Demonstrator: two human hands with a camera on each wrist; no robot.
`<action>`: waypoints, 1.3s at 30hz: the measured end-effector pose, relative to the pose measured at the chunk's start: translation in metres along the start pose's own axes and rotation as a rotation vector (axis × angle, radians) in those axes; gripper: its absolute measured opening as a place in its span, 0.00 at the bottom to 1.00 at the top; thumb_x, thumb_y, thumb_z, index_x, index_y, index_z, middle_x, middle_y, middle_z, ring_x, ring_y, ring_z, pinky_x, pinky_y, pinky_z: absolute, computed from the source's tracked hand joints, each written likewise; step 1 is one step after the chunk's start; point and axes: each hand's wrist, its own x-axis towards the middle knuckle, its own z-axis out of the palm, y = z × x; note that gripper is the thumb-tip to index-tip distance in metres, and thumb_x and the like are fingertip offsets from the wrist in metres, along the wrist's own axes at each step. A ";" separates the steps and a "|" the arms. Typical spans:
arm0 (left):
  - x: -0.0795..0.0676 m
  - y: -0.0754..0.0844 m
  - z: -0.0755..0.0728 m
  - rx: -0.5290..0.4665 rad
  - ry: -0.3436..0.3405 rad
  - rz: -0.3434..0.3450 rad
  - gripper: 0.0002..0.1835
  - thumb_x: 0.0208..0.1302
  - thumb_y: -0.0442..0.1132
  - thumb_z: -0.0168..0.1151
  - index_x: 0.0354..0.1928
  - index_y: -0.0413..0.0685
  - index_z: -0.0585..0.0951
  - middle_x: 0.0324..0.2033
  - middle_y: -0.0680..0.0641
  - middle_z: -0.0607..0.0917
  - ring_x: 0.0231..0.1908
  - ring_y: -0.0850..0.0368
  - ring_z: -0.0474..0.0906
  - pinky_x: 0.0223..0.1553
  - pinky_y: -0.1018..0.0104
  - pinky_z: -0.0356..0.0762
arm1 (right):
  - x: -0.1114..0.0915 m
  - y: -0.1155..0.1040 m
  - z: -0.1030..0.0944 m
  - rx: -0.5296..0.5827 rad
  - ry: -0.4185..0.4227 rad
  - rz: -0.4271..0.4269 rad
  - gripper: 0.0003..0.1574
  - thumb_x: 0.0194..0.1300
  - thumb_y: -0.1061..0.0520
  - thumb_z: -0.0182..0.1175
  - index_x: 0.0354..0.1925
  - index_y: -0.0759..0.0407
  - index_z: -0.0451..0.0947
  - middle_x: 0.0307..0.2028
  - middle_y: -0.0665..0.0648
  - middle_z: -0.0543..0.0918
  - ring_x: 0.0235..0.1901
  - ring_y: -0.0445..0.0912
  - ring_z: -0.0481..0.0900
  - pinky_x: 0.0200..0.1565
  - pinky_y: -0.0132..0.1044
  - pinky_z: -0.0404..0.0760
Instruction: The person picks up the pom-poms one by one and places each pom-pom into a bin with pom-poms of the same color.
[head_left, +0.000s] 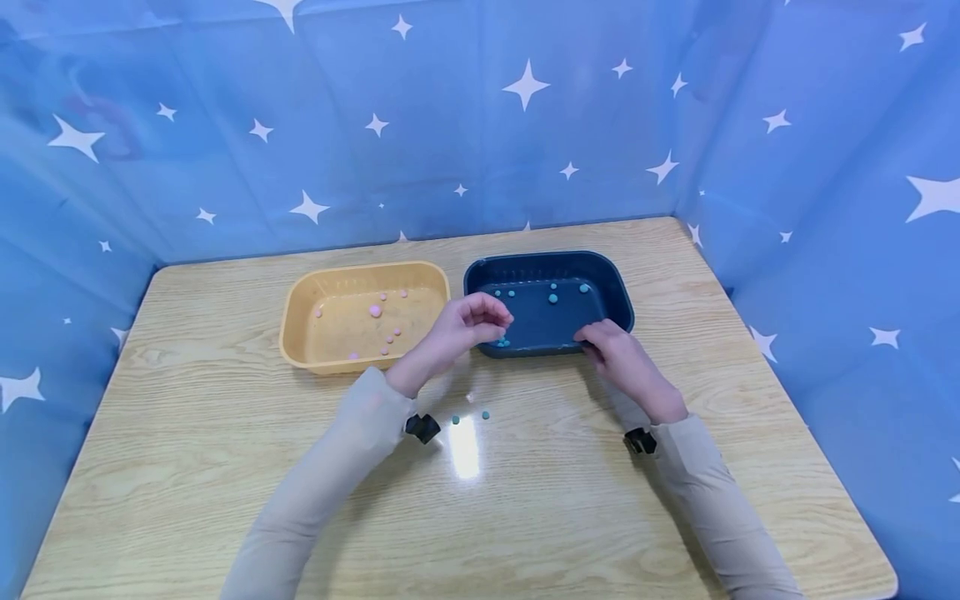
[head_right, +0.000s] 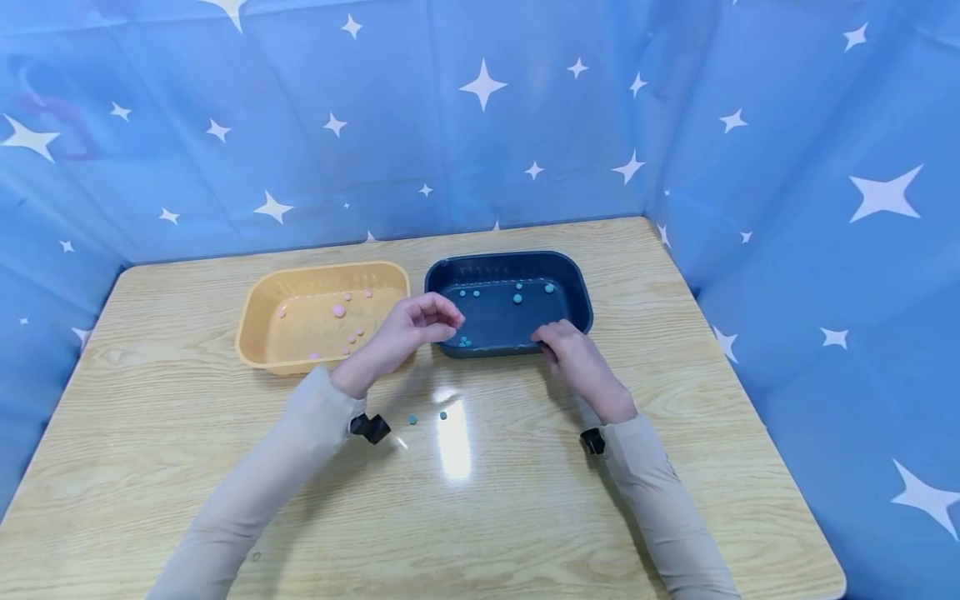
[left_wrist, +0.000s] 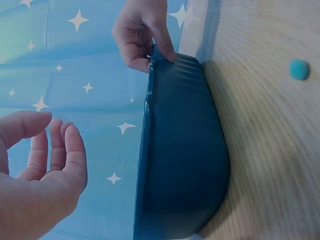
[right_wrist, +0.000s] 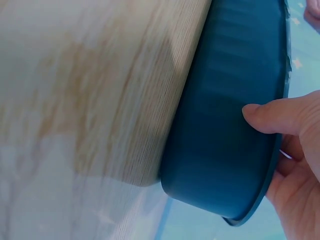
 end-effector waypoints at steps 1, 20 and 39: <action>-0.002 -0.001 -0.001 0.000 -0.007 0.005 0.08 0.60 0.22 0.55 0.41 0.33 0.76 0.39 0.42 0.80 0.44 0.43 0.75 0.44 0.70 0.77 | 0.000 0.000 0.000 0.002 0.001 -0.001 0.15 0.49 0.78 0.61 0.34 0.65 0.77 0.32 0.59 0.81 0.35 0.52 0.76 0.36 0.45 0.78; -0.037 -0.027 -0.013 0.038 -0.053 -0.033 0.10 0.58 0.20 0.54 0.43 0.28 0.74 0.43 0.32 0.78 0.48 0.32 0.72 0.44 0.70 0.77 | -0.001 0.002 0.001 0.004 -0.002 0.002 0.14 0.49 0.77 0.61 0.34 0.65 0.77 0.33 0.60 0.82 0.36 0.52 0.76 0.37 0.46 0.78; -0.056 -0.053 -0.016 0.105 -0.083 -0.073 0.13 0.54 0.20 0.54 0.43 0.25 0.74 0.40 0.37 0.80 0.42 0.51 0.77 0.46 0.67 0.77 | 0.000 0.002 0.001 -0.008 0.009 -0.006 0.16 0.48 0.79 0.62 0.34 0.65 0.77 0.32 0.59 0.82 0.35 0.52 0.76 0.37 0.45 0.78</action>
